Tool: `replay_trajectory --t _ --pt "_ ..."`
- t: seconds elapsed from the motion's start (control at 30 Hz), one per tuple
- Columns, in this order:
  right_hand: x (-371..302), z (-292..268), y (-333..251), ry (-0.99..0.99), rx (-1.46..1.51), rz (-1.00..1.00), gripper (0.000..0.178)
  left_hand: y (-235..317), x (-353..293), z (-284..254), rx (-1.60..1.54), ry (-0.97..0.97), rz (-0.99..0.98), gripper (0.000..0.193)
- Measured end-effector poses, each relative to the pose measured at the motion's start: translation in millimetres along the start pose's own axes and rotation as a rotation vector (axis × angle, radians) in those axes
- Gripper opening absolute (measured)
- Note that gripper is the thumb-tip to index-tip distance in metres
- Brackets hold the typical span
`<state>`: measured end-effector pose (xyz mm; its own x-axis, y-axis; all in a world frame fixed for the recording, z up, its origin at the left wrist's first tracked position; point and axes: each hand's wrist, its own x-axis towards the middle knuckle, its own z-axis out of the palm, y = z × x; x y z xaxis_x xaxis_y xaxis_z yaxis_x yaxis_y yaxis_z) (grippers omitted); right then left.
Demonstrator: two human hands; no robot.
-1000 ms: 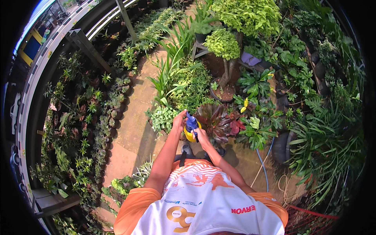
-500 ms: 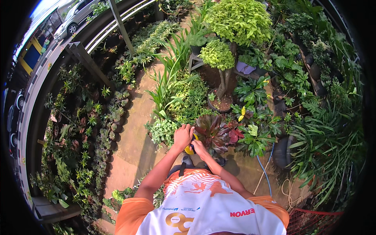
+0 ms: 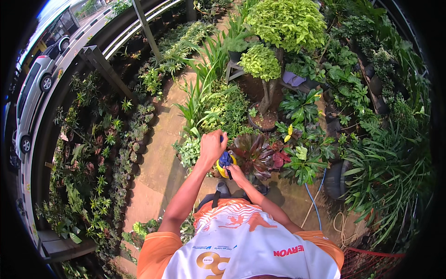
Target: The person walks through a plant nursery and uses a handheld yellow and blue pump sprayer to mist various potted plants. The person moves along a narrow path, stopping to spray different plant groupings, including large-leafed and variegated foliage.
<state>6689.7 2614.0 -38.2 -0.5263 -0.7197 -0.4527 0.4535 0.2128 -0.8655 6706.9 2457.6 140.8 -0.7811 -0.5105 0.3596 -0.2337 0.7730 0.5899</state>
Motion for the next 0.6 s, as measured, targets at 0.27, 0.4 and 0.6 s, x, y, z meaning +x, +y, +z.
replay_trajectory --t 0.27,0.4,0.6 --pt "-3.8 3.7 -2.3 0.054 -0.030 0.027 0.024 -13.5 -15.8 34.7 0.155 -0.038 -0.085 0.024" --pt "-0.3 1.9 -8.7 0.017 -0.022 0.008 0.026 -20.4 -46.1 67.9 0.170 -0.140 -0.122 0.023" --pt "-1.0 6.8 -17.8 0.039 -0.014 -0.033 0.025 -31.0 -56.7 77.1 0.161 -0.186 -0.192 0.027"
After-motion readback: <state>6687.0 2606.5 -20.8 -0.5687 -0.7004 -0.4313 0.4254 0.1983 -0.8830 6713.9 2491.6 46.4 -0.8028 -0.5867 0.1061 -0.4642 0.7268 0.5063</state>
